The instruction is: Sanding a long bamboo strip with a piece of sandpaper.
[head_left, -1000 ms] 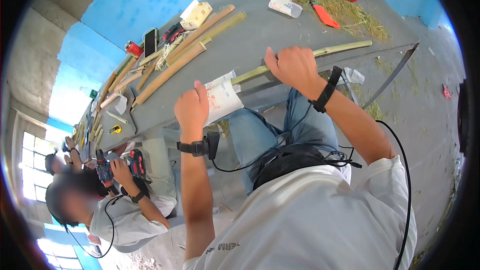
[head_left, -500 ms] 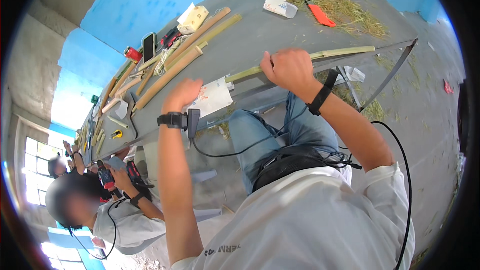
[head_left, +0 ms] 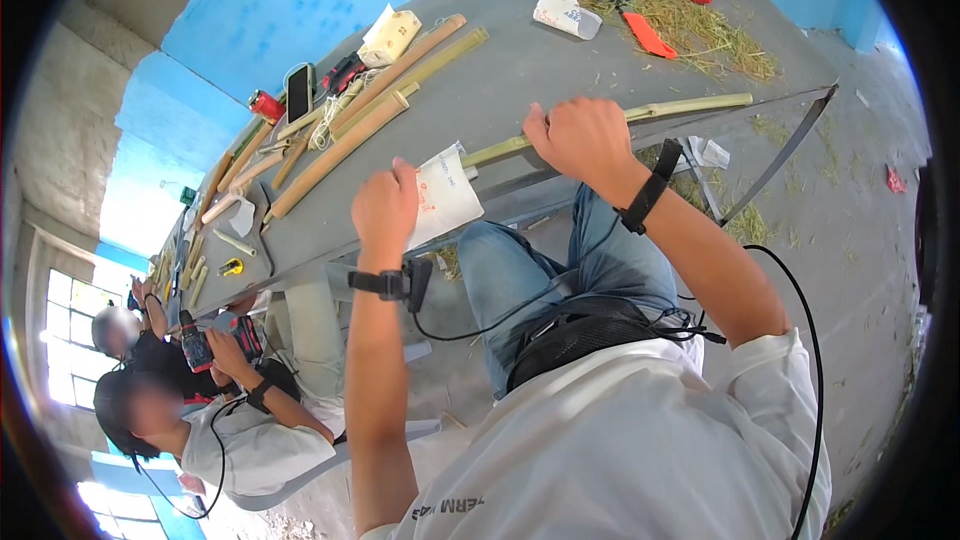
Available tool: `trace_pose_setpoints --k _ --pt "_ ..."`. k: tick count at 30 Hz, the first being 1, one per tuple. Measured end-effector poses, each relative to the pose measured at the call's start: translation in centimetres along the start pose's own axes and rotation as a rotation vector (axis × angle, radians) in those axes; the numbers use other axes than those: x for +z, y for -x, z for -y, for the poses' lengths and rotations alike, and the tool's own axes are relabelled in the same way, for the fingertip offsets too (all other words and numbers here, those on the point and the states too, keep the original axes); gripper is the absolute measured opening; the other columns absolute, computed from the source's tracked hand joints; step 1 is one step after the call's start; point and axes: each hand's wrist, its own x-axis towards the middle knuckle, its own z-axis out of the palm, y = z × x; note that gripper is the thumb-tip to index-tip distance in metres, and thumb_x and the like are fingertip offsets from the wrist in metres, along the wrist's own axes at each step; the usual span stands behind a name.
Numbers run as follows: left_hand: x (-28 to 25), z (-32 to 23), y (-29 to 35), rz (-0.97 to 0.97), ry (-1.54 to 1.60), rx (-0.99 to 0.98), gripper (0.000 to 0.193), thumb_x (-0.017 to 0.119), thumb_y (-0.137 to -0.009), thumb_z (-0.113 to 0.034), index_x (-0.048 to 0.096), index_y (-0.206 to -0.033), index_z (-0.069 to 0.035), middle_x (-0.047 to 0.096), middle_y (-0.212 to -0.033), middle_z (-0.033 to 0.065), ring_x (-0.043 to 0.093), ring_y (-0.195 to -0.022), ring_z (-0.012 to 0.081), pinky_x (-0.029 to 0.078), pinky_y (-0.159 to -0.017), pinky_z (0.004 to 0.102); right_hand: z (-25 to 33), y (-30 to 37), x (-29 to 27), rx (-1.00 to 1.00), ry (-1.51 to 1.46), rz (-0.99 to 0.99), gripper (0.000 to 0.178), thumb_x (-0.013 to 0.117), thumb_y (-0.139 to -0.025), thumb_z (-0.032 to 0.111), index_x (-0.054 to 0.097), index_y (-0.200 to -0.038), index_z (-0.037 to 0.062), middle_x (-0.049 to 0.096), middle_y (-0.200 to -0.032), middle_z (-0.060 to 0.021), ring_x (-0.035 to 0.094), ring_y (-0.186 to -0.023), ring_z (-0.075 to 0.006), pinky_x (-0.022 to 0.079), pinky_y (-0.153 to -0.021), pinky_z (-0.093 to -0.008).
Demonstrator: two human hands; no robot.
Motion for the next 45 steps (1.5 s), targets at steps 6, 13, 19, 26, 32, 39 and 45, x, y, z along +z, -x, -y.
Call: trace_pose_setpoints --k 6,13,19,26,32,39,45 --pt "-1.7 0.4 -4.1 0.392 -0.076 0.088 0.052 0.036 -0.100 -0.038 0.071 -0.096 0.000 0.068 -0.108 0.0291 0.064 -0.100 0.0507 0.049 -0.090 0.0568 0.0 0.0 -0.1 0.020 0.023 0.025 0.054 0.053 -0.095 0.034 0.062 -0.050 0.0050 0.060 -0.052 -0.0173 0.059 -0.046 -0.0354 0.048 -0.048 -0.0460" --pt "-1.1 1.2 -7.4 0.657 -0.189 0.235 0.042 0.037 -0.100 -0.027 0.067 -0.106 0.002 0.062 -0.119 0.0334 0.060 -0.111 0.0495 0.047 -0.094 0.0556 0.0 0.5 0.2 0.058 0.011 -0.036 0.053 0.057 -0.093 0.032 0.059 -0.048 0.0046 0.057 -0.050 -0.0159 0.055 -0.043 -0.0342 0.046 -0.045 -0.0444" --pt "-0.5 1.4 -8.5 0.678 -0.202 0.257 0.045 0.039 -0.096 -0.028 0.072 -0.109 -0.001 0.062 -0.125 0.0293 0.061 -0.113 0.0481 0.046 -0.099 0.0521 -0.3 0.7 0.4 -0.070 -0.073 -0.279 0.041 0.064 -0.089 0.024 0.060 -0.052 0.0061 0.056 -0.052 -0.0111 0.056 -0.048 -0.0323 0.045 -0.048 -0.0424" --pt "-0.2 1.1 -7.2 0.534 -0.322 0.324 0.032 0.044 -0.099 -0.018 0.068 -0.110 0.000 0.067 -0.114 0.0298 0.065 -0.108 0.0457 0.051 -0.092 0.0548 -0.1 0.0 0.2 -0.084 -0.137 -0.238 0.036 0.064 -0.090 0.022 0.061 -0.057 0.0055 0.058 -0.061 -0.0112 0.059 -0.061 -0.0311 0.046 -0.063 -0.0436" --pt "-0.4 0.2 -6.7 0.468 -0.380 0.312 0.031 0.046 -0.097 -0.016 0.074 -0.105 -0.004 0.070 -0.116 0.0234 0.068 -0.106 0.0404 0.056 -0.090 0.0508 -0.8 -0.4 -0.1 -0.006 -0.180 -0.059 0.037 0.065 -0.095 0.034 0.066 -0.072 0.0047 0.061 -0.075 -0.0099 0.058 -0.081 -0.0303 0.041 -0.083 -0.0448" --pt "-0.7 0.4 -7.3 0.544 -0.389 0.381 0.029 0.046 -0.098 -0.016 0.070 -0.107 -0.001 0.070 -0.112 0.0270 0.068 -0.105 0.0427 0.054 -0.090 0.0531 -1.2 -0.2 0.3 -0.074 -0.247 -0.089 0.037 0.063 -0.099 0.039 0.067 -0.084 0.0051 0.060 -0.087 -0.0089 0.056 -0.092 -0.0292 0.038 -0.093 -0.0462" --pt "-0.5 0.7 -7.2 0.493 -0.387 0.397 0.029 0.049 -0.096 -0.016 0.074 -0.101 -0.004 0.072 -0.109 0.0241 0.069 -0.102 0.0403 0.055 -0.089 0.0521 -1.2 -0.2 0.7 -0.046 -0.093 -0.029 0.035 0.062 -0.099 0.037 0.069 -0.086 0.0055 0.060 -0.088 -0.0093 0.056 -0.091 -0.0293 0.038 -0.095 -0.0479"
